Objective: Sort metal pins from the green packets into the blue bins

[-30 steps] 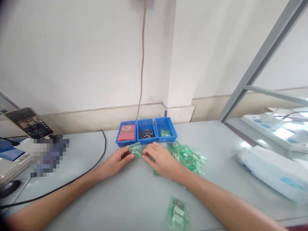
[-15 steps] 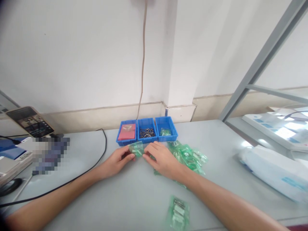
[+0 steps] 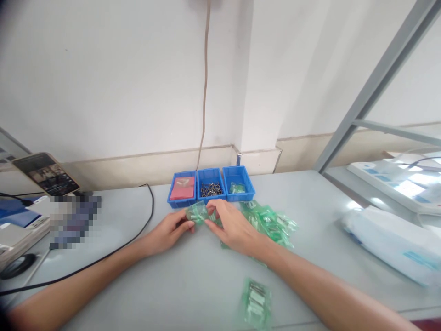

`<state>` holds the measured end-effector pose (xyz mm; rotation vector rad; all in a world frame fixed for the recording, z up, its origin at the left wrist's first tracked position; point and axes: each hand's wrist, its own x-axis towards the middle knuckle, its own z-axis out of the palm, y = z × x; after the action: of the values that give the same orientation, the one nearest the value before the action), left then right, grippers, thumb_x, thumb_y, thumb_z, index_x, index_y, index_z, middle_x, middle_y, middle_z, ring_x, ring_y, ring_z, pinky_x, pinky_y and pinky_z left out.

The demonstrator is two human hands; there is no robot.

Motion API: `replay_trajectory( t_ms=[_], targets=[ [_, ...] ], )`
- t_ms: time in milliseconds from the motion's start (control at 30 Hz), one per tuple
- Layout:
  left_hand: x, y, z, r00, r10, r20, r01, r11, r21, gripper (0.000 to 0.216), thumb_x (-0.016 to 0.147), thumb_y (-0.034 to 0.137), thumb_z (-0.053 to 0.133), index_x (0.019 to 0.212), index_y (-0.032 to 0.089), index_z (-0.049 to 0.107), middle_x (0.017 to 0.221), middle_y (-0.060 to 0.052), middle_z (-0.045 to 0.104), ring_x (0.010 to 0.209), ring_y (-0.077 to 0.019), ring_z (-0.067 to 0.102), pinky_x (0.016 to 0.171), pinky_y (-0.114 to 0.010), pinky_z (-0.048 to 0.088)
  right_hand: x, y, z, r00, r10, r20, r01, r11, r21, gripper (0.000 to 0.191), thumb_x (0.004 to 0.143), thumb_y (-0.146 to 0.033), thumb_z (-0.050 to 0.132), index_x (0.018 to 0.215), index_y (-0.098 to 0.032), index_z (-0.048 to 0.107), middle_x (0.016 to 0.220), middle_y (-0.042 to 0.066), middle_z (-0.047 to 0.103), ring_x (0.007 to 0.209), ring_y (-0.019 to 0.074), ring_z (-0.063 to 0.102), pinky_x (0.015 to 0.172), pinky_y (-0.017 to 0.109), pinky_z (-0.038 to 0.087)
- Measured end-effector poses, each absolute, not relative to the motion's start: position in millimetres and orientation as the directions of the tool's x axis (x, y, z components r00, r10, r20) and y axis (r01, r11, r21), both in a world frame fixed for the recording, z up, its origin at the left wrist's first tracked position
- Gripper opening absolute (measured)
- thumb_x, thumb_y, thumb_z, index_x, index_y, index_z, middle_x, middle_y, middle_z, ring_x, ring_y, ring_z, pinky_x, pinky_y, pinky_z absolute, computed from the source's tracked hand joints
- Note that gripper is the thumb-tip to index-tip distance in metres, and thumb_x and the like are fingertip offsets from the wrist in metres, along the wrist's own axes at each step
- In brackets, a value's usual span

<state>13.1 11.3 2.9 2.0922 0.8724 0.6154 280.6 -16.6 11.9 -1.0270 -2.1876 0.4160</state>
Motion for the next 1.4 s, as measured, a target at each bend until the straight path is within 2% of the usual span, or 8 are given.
replay_trajectory(
  t_ms=[100, 300, 600, 733, 867, 1200, 1400],
  targets=[
    [14, 9, 5, 0.656, 0.741, 0.142, 0.387, -0.493, 0.779, 0.034, 0.113, 0.044, 0.044, 0.101, 0.018, 0.063, 0.094, -0.003, 0.067, 0.085, -0.0177, 0.06, 0.079, -0.028, 0.046, 281, -17, 12, -0.475, 0.749, 0.463, 0.539, 0.663, -0.52, 0.027, 0.107, -0.029, 0.06, 0.131, -0.025, 0.05, 0.119, 0.01, 0.068, 0.097, 0.0238, 0.068, 0.087, 0.04, 0.056],
    [15, 9, 7, 0.658, 0.736, 0.161, 0.393, -0.518, 0.76, 0.035, 0.114, 0.043, 0.043, 0.099, 0.018, 0.063, 0.093, -0.003, 0.067, 0.084, -0.0177, 0.06, 0.08, -0.028, 0.047, 280, -18, 19, -0.554, 0.681, 0.479, 0.525, 0.732, -0.434, 0.015, 0.11, -0.022, 0.052, 0.123, -0.026, 0.058, 0.113, 0.008, 0.069, 0.104, 0.0257, 0.066, 0.091, 0.04, 0.054],
    [14, 10, -1, 0.581, 0.799, 0.155, 0.396, -0.444, 0.804, 0.034, 0.111, 0.046, 0.05, 0.094, 0.018, 0.057, 0.087, -0.001, 0.062, 0.079, -0.0159, 0.055, 0.074, -0.026, 0.044, 279, -16, 18, -0.555, 0.661, 0.505, 0.484, 0.75, -0.45, 0.016, 0.11, -0.018, 0.05, 0.12, -0.026, 0.059, 0.111, 0.008, 0.068, 0.105, 0.0246, 0.064, 0.092, 0.038, 0.054],
    [13, 10, 0, 0.584, 0.79, 0.188, 0.398, -0.481, 0.781, 0.037, 0.112, 0.05, 0.045, 0.098, 0.018, 0.058, 0.088, -0.001, 0.061, 0.08, -0.0164, 0.054, 0.075, -0.027, 0.044, 279, -16, 18, -0.559, 0.648, 0.518, 0.483, 0.762, -0.433, 0.015, 0.111, -0.021, 0.049, 0.12, -0.026, 0.06, 0.11, 0.008, 0.068, 0.103, 0.0251, 0.064, 0.091, 0.039, 0.054],
    [14, 9, 4, 0.611, 0.764, 0.207, 0.399, -0.523, 0.753, 0.042, 0.114, 0.049, 0.038, 0.1, 0.018, 0.062, 0.09, -0.003, 0.064, 0.083, -0.0179, 0.057, 0.079, -0.028, 0.046, 280, -17, 19, -0.568, 0.651, 0.504, 0.485, 0.759, -0.433, 0.017, 0.11, -0.019, 0.05, 0.122, -0.026, 0.059, 0.11, 0.009, 0.068, 0.103, 0.0259, 0.064, 0.09, 0.04, 0.054],
    [15, 8, 9, 0.655, 0.712, 0.253, 0.335, -0.574, 0.748, 0.039, 0.114, 0.045, 0.04, 0.108, 0.017, 0.066, 0.095, -0.004, 0.064, 0.085, -0.0182, 0.055, 0.083, -0.028, 0.046, 281, -16, 21, -0.573, 0.645, 0.506, 0.495, 0.764, -0.413, 0.027, 0.109, -0.012, 0.043, 0.127, -0.026, 0.057, 0.113, 0.009, 0.069, 0.102, 0.0263, 0.063, 0.088, 0.042, 0.053],
    [14, 7, 7, 0.648, 0.72, 0.247, 0.337, -0.562, 0.755, 0.04, 0.114, 0.045, 0.04, 0.112, 0.017, 0.068, 0.099, -0.005, 0.067, 0.089, -0.0192, 0.058, 0.085, -0.029, 0.048, 280, -17, 21, -0.566, 0.656, 0.499, 0.492, 0.755, -0.434, 0.031, 0.104, -0.01, 0.05, 0.13, -0.027, 0.056, 0.117, 0.01, 0.068, 0.106, 0.0273, 0.063, 0.089, 0.042, 0.055]
  ],
)
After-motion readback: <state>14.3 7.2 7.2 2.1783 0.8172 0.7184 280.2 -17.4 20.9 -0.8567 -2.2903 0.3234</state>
